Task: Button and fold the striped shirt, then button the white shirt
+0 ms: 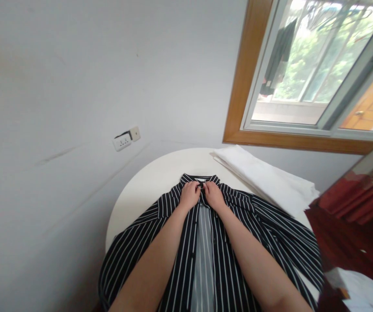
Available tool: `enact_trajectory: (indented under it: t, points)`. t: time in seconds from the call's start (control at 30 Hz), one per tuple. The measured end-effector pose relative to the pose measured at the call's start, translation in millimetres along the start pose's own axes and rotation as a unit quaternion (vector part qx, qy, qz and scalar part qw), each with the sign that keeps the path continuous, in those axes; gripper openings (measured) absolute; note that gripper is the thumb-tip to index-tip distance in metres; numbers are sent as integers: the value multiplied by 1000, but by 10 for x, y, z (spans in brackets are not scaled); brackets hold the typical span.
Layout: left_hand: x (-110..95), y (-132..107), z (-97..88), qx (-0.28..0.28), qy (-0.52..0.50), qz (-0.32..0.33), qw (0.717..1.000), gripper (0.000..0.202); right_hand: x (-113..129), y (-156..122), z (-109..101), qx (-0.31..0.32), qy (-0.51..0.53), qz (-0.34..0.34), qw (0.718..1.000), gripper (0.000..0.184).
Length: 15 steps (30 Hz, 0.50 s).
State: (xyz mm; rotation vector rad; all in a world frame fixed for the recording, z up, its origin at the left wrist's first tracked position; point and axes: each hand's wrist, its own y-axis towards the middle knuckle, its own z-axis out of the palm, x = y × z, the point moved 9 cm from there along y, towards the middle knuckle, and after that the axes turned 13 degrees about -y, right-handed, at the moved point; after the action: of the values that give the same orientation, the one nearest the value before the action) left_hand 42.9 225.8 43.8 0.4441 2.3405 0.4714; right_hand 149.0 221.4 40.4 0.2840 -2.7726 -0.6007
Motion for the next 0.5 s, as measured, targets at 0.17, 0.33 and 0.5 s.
enact_trajectory:
  t: [0.17,0.33,0.5]
  points:
    - [13,0,10,3,-21,10,1000,15,-42,0,-4,-24,22,10,999,24]
    - [70,18,25,-3,-35,-2,999,15,-106,20,36,-32,137,-9,990,18]
    - [104,28,45,-4,-44,-9,999,15,-205,52,143,-12,217,3,976,16]
